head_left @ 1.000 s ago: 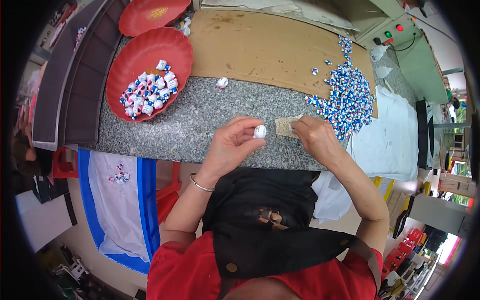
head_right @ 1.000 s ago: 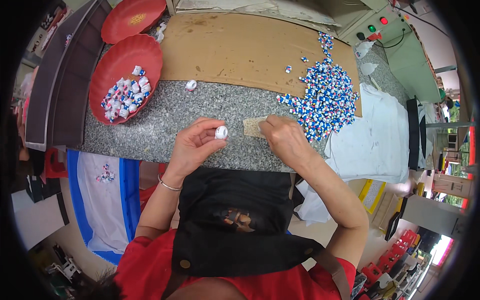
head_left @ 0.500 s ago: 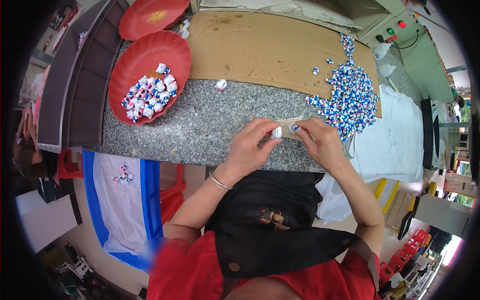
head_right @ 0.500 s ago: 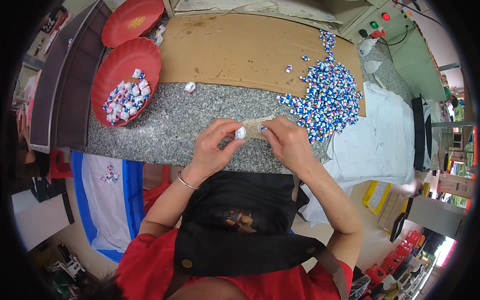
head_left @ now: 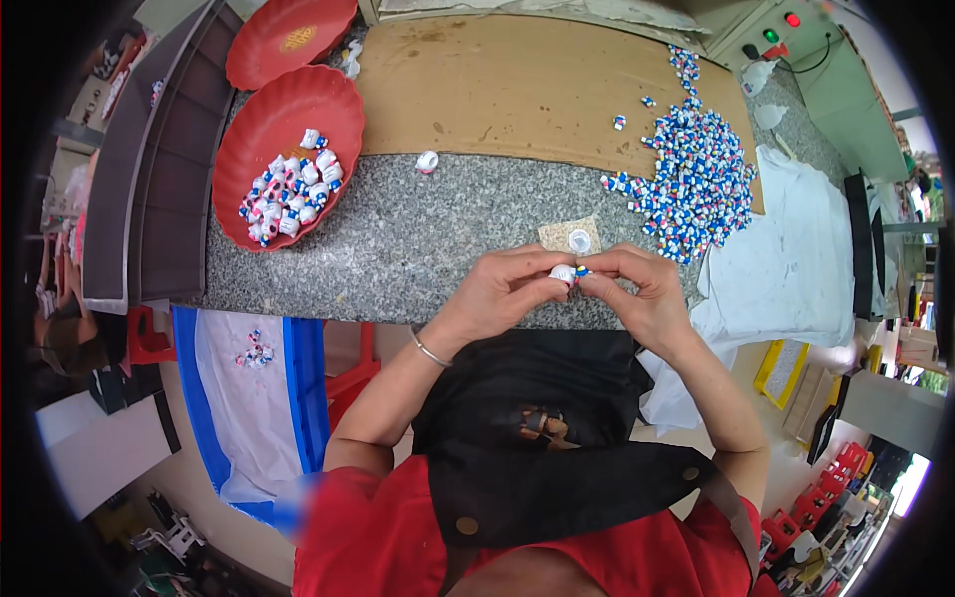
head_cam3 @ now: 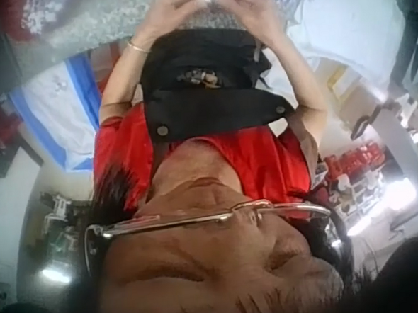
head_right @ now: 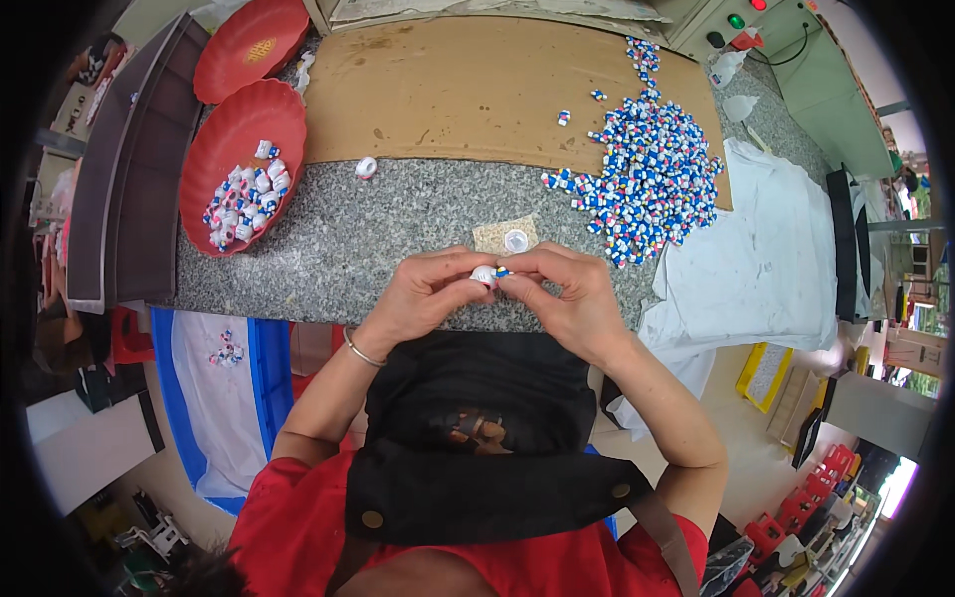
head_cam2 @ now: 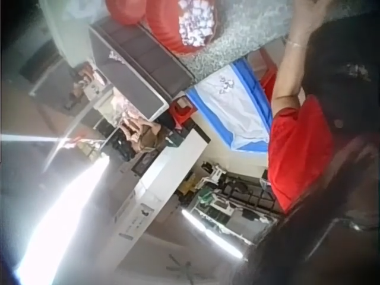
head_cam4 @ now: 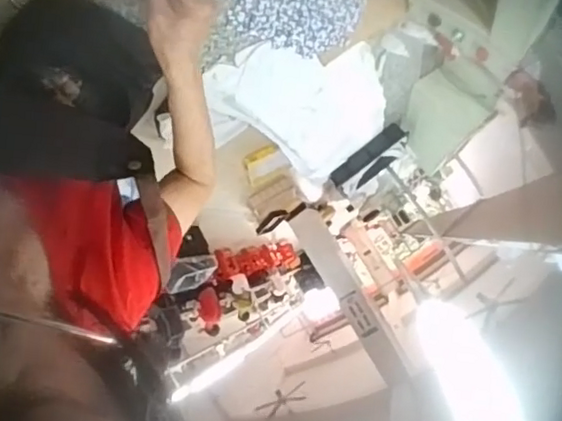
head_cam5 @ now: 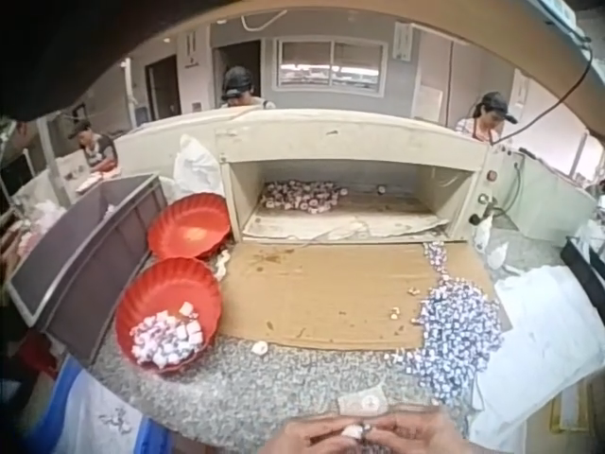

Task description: Manually assembling small white circular components onto a base or card in a factory setting.

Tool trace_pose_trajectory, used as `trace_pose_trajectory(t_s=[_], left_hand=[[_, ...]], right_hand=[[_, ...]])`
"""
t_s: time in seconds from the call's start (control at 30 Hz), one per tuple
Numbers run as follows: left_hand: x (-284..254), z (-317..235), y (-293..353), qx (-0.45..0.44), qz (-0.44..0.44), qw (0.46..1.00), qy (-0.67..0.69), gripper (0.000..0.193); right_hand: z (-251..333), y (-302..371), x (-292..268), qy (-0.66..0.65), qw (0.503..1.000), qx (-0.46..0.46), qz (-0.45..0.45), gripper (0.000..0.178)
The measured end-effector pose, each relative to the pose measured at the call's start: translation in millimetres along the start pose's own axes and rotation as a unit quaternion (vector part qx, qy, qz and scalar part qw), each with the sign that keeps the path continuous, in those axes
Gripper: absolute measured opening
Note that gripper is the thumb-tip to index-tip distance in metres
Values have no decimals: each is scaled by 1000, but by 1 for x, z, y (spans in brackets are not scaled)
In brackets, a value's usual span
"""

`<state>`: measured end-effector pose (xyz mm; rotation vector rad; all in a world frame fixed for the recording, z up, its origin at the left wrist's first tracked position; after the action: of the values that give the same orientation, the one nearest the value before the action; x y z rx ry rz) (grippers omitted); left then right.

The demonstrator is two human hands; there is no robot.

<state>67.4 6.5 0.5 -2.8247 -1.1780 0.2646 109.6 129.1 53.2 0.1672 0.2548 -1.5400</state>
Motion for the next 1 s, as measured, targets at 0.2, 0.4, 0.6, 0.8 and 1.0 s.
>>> trace_pose_trajectory(t_s=[0.2,0.4,0.6,0.8,1.0], left_hand=[[9,0,6,-70,70,989,111,25],[5,32,23,-175,68,963,193,24],[-129,-58,28,85,-237,898,-361,16],[-213,-59,54,9,-284,677,-679,23],[-167,-87,39,99,-330,746,-570,28]], right_hand=[[13,6,13,9,999,-52,-4,16],[-1,1,38,4,1000,16,23,17],[-27,24,-56,227,963,-78,-123,16],[-32,3,-59,436,892,-118,-23,25],[-36,-10,-37,485,861,-130,78,19]])
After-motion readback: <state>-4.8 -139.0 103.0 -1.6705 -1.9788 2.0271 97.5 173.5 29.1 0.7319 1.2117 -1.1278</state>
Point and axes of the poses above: each hand's wrist, its own y-axis away from the middle knuckle, its own x-axis out of the palm, z = x × y, the point moved 10 cm from there along -y, towards the middle knuckle, and after that the axes turned 11 degrees about -y, right-handed, at the moved point
